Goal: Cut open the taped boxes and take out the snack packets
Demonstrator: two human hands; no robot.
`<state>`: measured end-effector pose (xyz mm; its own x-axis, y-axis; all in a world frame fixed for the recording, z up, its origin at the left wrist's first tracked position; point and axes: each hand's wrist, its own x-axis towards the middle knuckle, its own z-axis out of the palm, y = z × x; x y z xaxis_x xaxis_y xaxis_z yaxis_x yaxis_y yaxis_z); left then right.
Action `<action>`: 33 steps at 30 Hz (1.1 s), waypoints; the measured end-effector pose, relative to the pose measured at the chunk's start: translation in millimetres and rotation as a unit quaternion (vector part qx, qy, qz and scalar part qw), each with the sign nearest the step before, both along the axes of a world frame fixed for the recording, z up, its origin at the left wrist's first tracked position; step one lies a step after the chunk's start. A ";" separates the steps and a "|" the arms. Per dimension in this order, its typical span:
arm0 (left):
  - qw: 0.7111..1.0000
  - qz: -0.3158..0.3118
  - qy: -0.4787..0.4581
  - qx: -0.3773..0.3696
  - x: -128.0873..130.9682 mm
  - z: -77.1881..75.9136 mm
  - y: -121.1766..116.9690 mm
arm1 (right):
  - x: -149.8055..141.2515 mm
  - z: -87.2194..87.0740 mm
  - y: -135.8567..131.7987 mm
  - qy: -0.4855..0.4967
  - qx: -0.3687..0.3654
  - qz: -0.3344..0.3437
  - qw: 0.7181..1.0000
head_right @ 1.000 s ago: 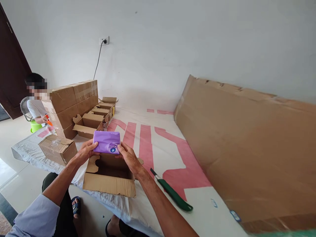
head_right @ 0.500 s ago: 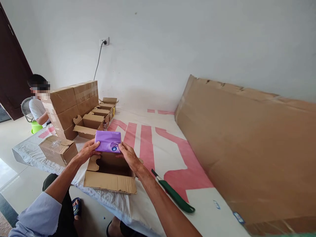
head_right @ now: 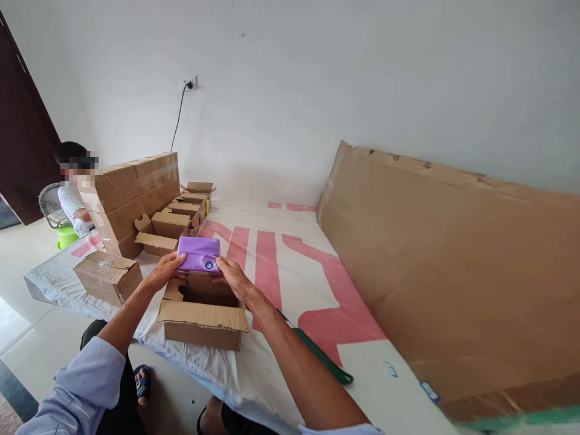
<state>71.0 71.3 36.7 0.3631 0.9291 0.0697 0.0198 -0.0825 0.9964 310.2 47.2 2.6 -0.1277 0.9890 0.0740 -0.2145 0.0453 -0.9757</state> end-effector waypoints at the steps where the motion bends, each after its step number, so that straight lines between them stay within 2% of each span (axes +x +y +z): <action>1: 1.000 0.001 -0.003 -0.002 0.1 -0.8 0.4 | -0.1 1.0 -1.0 0.000 0.000 0.001 1.000; 5: 1.000 0.002 -0.003 0.002 -0.2 -0.1 -3.2 | -1.6 6.8 -9.4 0.000 0.009 0.003 1.000; 7: 1.000 -0.017 0.001 0.018 -2.6 2.8 -8.2 | -2.7 9.5 -16.2 -0.002 0.016 0.001 1.000; 10: 0.997 -0.061 0.003 0.054 -10.0 5.3 -14.4 | -0.7 13.4 -27.7 0.002 0.056 -0.019 0.998; 11: 0.997 -0.049 -0.001 0.060 -13.1 4.3 -14.5 | 1.9 15.0 -31.1 0.006 0.077 -0.036 0.996; 13: 0.998 0.056 -0.013 0.029 -19.5 -1.4 -10.5 | 10.4 19.1 -36.1 0.020 0.121 -0.090 0.988; 15: 0.980 0.193 -0.019 -0.035 -25.2 -10.7 -0.3 | 22.7 23.5 -37.4 0.028 0.148 -0.157 0.976; 16: 0.968 0.243 -0.020 -0.067 -27.6 -15.9 6.7 | 29.7 25.0 -36.3 0.029 0.153 -0.186 0.970; 18: 0.950 0.294 -0.017 -0.106 -31.0 -25.7 23.7 | 43.8 25.0 -31.0 0.032 0.142 -0.226 0.963; 21: 0.931 0.336 -0.020 -0.140 -31.9 -36.2 53.6 | 62.1 13.9 -19.2 0.050 0.090 -0.251 0.963; 24: 0.918 0.357 -0.035 -0.171 -27.5 -42.9 84.1 | 74.8 -7.9 -10.2 0.055 0.037 -0.255 0.965; 28: 0.913 0.358 -0.060 -0.187 -18.9 -50.4 117.5 | 84.7 -37.1 -6.6 0.059 0.001 -0.248 0.967; 33: 0.915 0.351 -0.082 -0.181 -13.9 -58.7 144.9 | 88.5 -58.6 -3.6 0.066 -0.023 -0.244 0.967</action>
